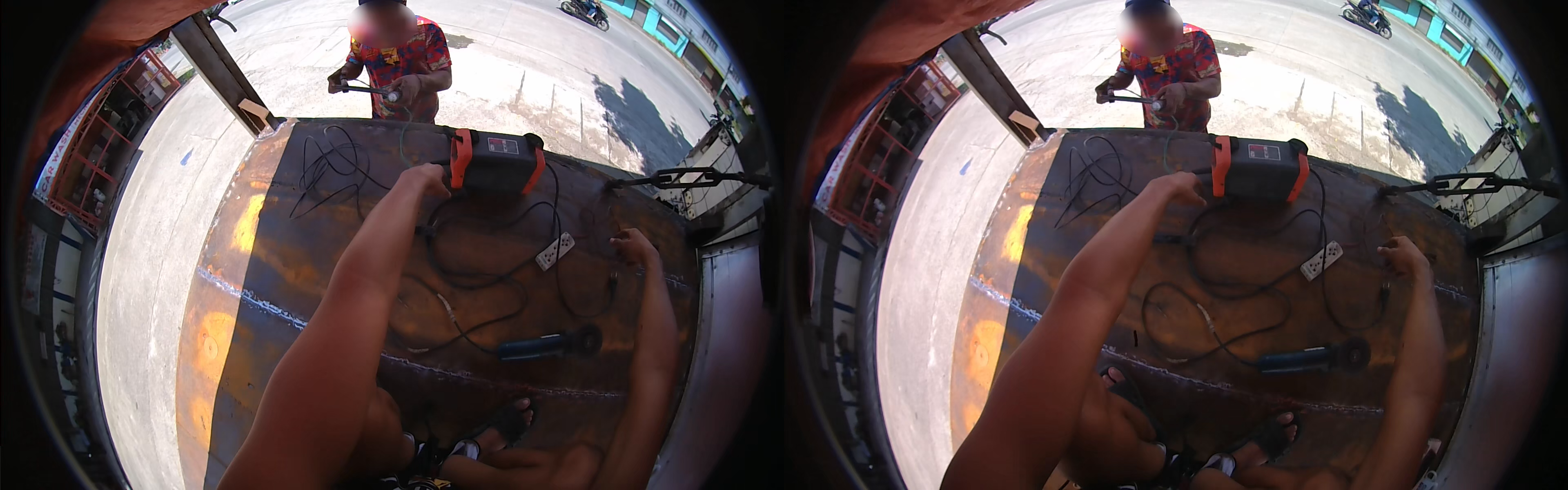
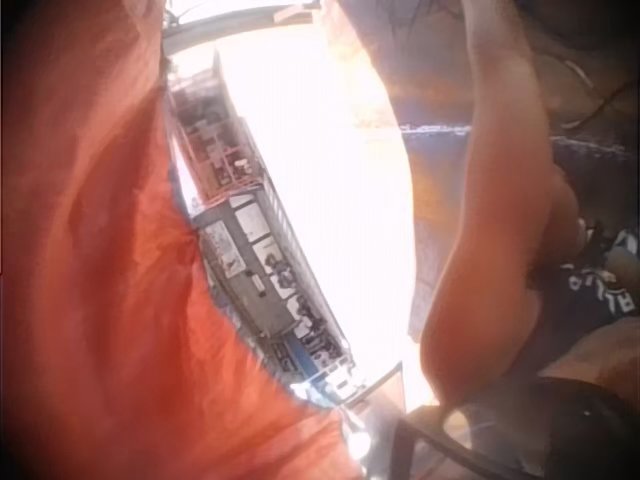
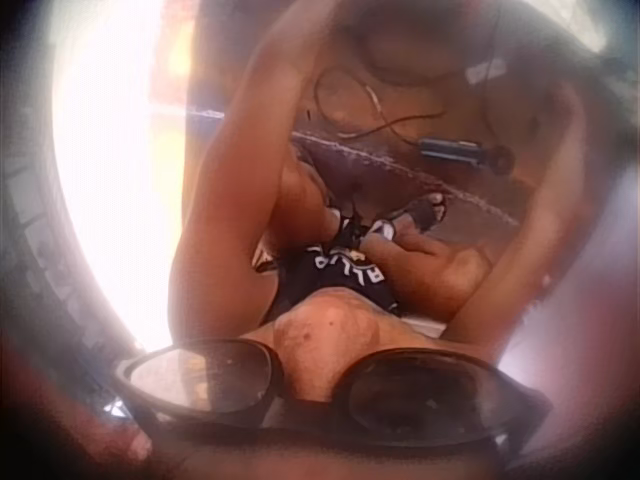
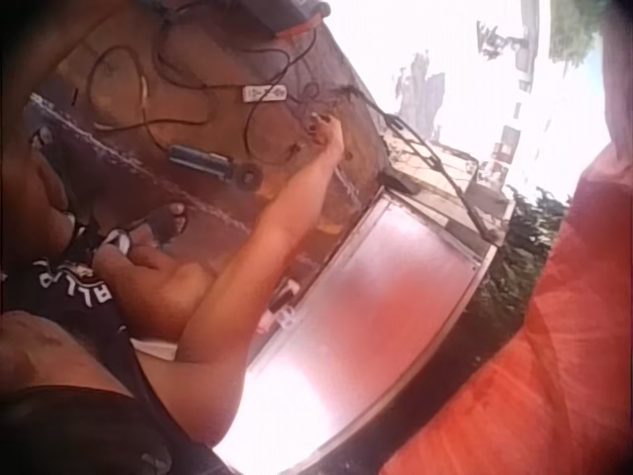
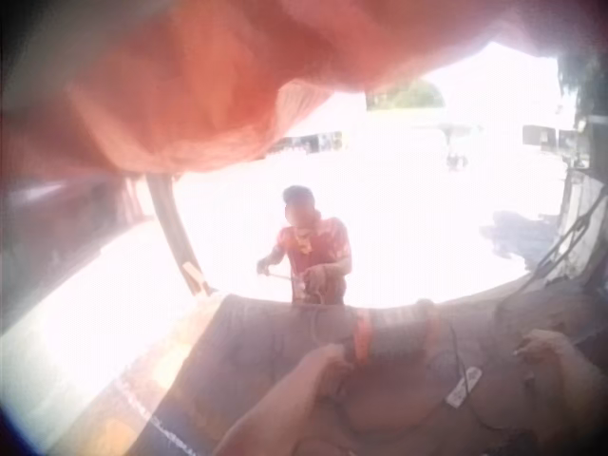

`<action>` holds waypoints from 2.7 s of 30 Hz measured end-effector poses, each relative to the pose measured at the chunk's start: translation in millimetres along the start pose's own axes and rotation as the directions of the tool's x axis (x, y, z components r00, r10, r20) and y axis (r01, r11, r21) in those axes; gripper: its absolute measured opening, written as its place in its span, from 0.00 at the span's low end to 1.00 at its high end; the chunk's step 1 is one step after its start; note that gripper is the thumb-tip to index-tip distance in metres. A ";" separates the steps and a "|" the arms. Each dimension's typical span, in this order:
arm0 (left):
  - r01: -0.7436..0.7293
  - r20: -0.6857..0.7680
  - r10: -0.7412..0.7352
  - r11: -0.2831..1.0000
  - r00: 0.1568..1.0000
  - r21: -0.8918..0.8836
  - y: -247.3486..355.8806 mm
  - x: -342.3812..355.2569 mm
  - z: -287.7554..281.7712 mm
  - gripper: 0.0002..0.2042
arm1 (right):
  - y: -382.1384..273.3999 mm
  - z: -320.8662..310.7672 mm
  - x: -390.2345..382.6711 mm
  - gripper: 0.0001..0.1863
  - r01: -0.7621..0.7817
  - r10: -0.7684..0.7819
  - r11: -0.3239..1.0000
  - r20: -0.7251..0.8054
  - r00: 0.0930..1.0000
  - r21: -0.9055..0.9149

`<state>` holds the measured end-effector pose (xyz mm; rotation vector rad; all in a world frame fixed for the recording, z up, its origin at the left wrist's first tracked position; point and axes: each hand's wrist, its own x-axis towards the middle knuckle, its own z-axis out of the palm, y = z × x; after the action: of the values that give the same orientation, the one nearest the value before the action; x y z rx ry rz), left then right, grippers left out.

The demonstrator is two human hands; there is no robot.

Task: The person grinds a weld seam on a large metal surface using an angle grinder, then switches to a welding torch to weld the seam. The person sits on the metal surface throughout the process.

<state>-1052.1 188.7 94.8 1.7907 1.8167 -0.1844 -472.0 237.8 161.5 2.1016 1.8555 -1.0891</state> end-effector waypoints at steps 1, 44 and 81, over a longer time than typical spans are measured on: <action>0.002 0.004 -0.002 1.000 1.000 -0.015 0.2 0.6 1.1 0.29 | -0.1 -0.1 -0.1 0.24 -0.003 0.003 1.000 0.001 1.000 0.001; 0.002 -0.030 0.009 0.935 0.999 0.355 -89.7 -65.1 118.3 0.30 | 108.1 -34.0 -15.3 0.23 -0.129 0.127 0.991 0.039 0.991 0.038; -0.640 0.329 0.728 0.686 0.602 -0.347 428.0 -184.3 54.3 0.20 | 281.8 84.3 -290.6 0.28 -0.109 0.084 0.993 -0.348 0.934 -0.054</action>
<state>-640.4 40.8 264.4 1.9675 0.6978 -0.0891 -246.5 -108.7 171.3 2.4369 1.8698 -0.6513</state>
